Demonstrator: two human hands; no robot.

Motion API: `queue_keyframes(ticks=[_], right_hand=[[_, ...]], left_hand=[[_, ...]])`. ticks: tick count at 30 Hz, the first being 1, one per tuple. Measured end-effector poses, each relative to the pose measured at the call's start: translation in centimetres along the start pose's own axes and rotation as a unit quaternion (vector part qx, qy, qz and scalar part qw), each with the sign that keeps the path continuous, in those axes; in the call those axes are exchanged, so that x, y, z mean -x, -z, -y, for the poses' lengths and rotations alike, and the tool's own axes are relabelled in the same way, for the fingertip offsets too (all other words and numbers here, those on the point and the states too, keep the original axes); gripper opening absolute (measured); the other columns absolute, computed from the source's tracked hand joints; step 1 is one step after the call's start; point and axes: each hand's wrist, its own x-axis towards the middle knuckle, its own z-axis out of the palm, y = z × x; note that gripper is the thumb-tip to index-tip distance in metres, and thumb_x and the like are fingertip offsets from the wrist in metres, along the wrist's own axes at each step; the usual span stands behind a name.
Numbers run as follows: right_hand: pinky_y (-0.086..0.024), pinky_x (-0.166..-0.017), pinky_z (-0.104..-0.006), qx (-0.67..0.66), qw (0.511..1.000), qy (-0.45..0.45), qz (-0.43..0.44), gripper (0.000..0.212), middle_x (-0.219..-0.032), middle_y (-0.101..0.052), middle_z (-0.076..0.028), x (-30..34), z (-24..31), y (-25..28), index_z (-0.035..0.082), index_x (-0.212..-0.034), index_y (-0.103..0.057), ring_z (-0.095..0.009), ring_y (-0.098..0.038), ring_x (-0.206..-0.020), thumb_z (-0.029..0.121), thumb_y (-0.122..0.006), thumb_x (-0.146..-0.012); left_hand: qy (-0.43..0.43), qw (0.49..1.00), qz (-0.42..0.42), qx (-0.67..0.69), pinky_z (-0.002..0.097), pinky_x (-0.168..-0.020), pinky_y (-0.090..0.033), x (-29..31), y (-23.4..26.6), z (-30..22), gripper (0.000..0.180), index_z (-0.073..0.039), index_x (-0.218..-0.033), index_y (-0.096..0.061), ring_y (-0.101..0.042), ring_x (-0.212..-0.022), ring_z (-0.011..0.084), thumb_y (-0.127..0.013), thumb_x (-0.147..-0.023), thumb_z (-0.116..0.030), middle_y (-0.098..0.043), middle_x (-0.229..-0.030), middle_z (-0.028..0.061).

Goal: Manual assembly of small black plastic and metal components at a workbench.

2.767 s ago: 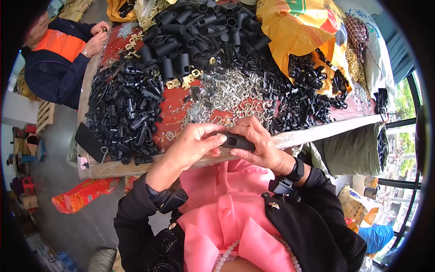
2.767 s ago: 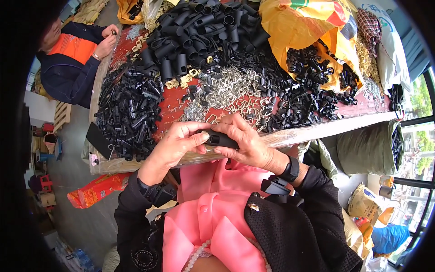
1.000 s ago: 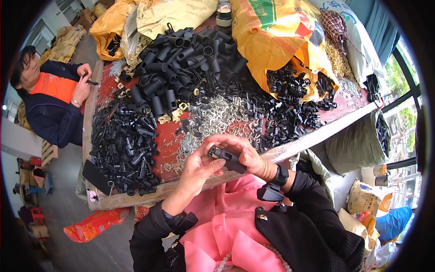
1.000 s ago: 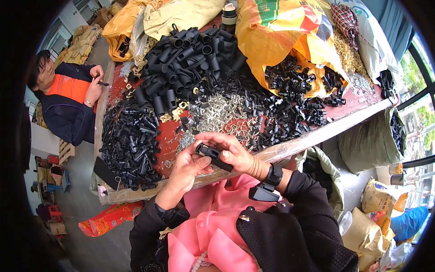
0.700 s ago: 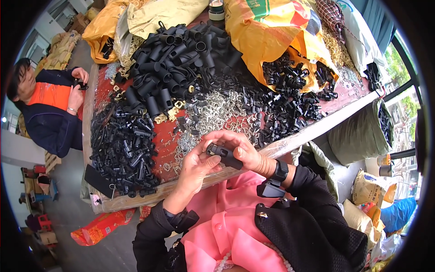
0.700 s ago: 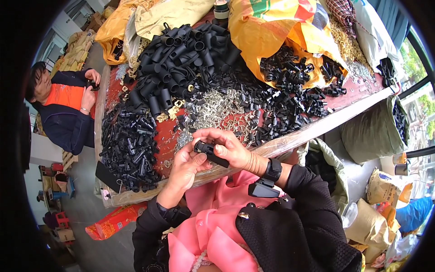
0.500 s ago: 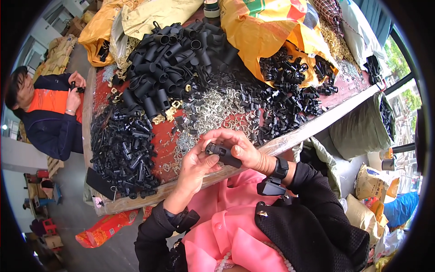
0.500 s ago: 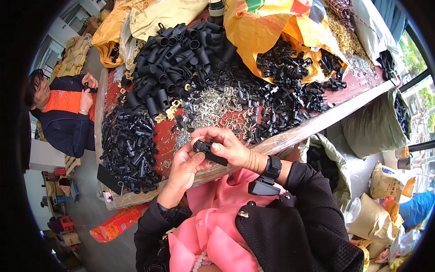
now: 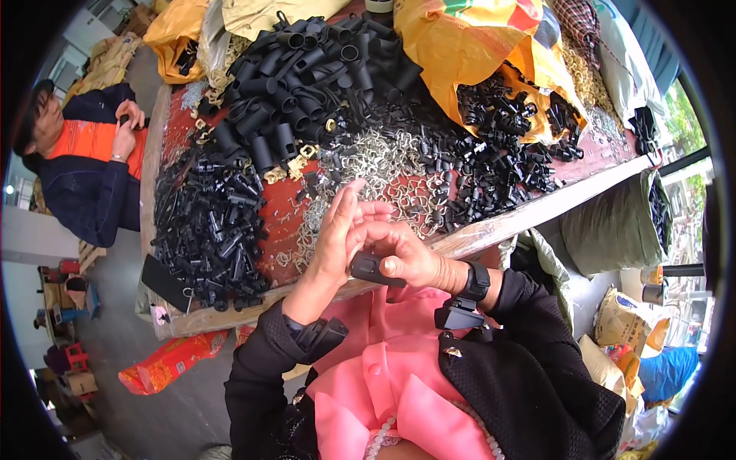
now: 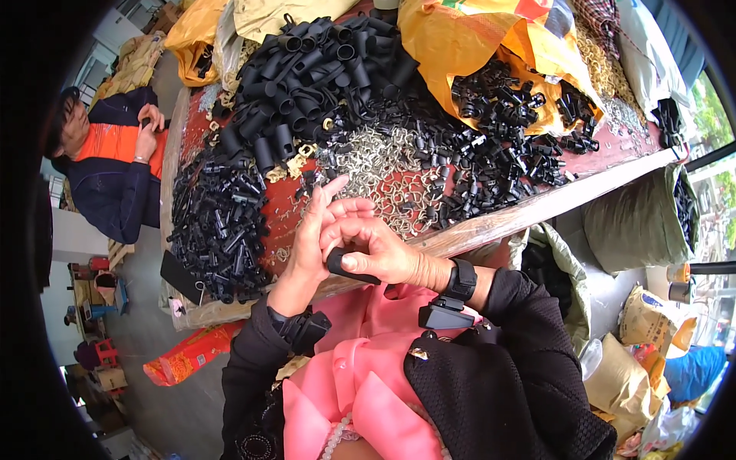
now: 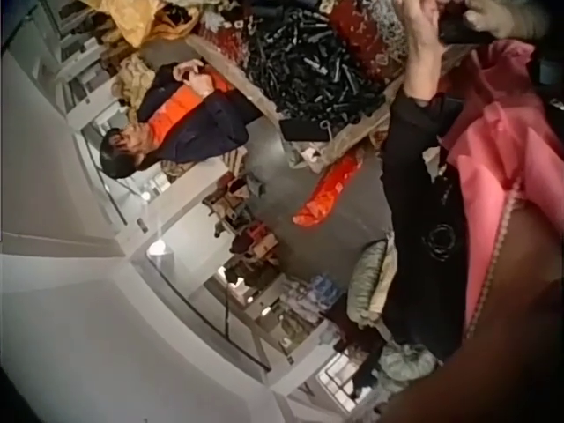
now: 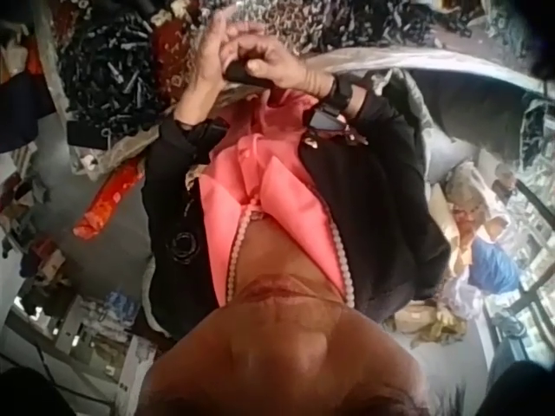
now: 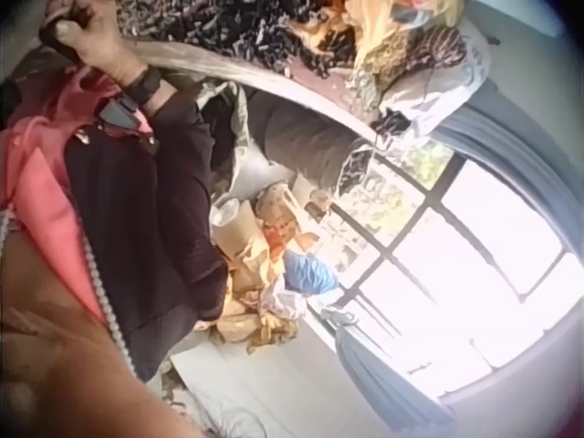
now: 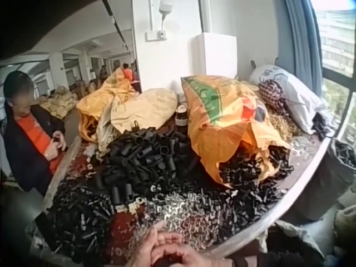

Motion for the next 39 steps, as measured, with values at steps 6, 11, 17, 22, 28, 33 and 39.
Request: queue_keyframes(ticks=[6, 11, 17, 22, 28, 33, 39], right_hand=[[-0.039, -0.071, -0.0226, -0.020, 1.000, -0.010, 0.014, 0.049, -0.085, -0.051, -0.001, 0.2, -0.2, -0.6, 0.001, -0.096, -0.051, -0.008, -0.048, -0.081, 0.041, -0.065, -0.072], [-0.040, -0.070, -0.0225, -0.043, 0.998, -0.035, 0.039, 0.048, -0.088, -0.050, -0.001, 0.6, 0.1, -1.2, 0.001, -0.096, -0.050, -0.009, -0.048, -0.082, 0.037, -0.069, -0.070], [-0.041, -0.076, -0.0246, -0.048, 0.997, -0.051, 0.045, 0.048, -0.087, -0.048, -0.001, 1.0, 0.7, -2.1, 0.002, -0.097, -0.050, -0.011, -0.049, -0.087, 0.030, -0.073, -0.067], [-0.040, -0.082, -0.0262, -0.029, 0.997, -0.028, 0.062, 0.048, -0.089, -0.048, -0.002, 1.2, 1.1, -2.2, 0.001, -0.098, -0.050, -0.011, -0.049, -0.091, 0.030, -0.073, -0.066], [-0.039, -0.084, -0.0274, 0.018, 1.000, 0.008, 0.025, 0.049, -0.096, -0.050, -0.004, 1.5, 0.7, -1.9, 0.001, -0.098, -0.051, -0.012, -0.048, -0.092, 0.031, -0.073, -0.067], [-0.041, -0.082, -0.0286, -0.027, 0.996, -0.066, 0.053, 0.048, -0.096, -0.051, -0.005, 0.9, 1.2, -0.2, 0.001, -0.097, -0.051, -0.013, -0.049, -0.090, 0.036, -0.069, -0.070], [-0.041, -0.079, -0.0308, 0.201, 0.970, 0.130, -0.050, 0.059, -0.096, -0.052, -0.010, 0.2, 2.3, 1.6, -0.001, -0.101, -0.048, -0.019, -0.052, -0.088, 0.048, -0.062, -0.071]], left_hand=[[0.026, 0.998, 0.012, 0.055, 0.0344, -0.079, -0.044, 1.4, -1.1, -0.5, 0.063, -0.003, -0.129, -0.023, -0.054, -0.089, 0.0235, -0.029, -0.087, -0.050, -0.052, -0.101, 0.0192], [0.014, 0.995, 0.010, 0.099, 0.0303, -0.076, -0.043, 2.7, -1.5, -0.7, 0.065, -0.001, -0.126, -0.026, -0.054, -0.084, 0.0201, -0.040, -0.085, -0.048, -0.053, -0.094, 0.0180], [-0.012, 0.997, 0.006, 0.070, 0.0284, -0.076, -0.043, 3.9, -2.1, -0.8, 0.062, -0.003, -0.126, -0.028, -0.054, -0.083, 0.0193, -0.040, -0.085, -0.048, -0.053, -0.093, 0.0167], [-0.019, 0.999, 0.006, 0.033, 0.0319, -0.078, -0.044, 4.5, -2.8, -1.0, 0.058, -0.003, -0.126, -0.028, -0.054, -0.085, 0.0213, -0.027, -0.088, -0.046, -0.053, -0.098, 0.0172], [-0.018, 1.000, -0.006, -0.003, 0.0312, -0.077, -0.043, 4.4, -2.8, -0.7, 0.060, -0.003, -0.125, -0.029, -0.053, -0.086, 0.0195, -0.028, -0.087, -0.048, -0.052, -0.096, 0.0149], [-0.075, 0.990, -0.078, 0.095, 0.0285, -0.075, -0.044, 1.9, -2.6, -0.2, 0.054, -0.002, -0.122, -0.034, -0.052, -0.087, 0.0158, -0.038, -0.087, -0.042, -0.052, -0.097, 0.0107], [-0.045, 0.998, 0.003, 0.036, 0.0242, -0.077, -0.040, 2.9, -2.4, 0.8, 0.042, -0.001, -0.110, -0.046, -0.051, -0.085, 0.0122, -0.059, -0.079, -0.027, -0.054, -0.091, 0.0058]])
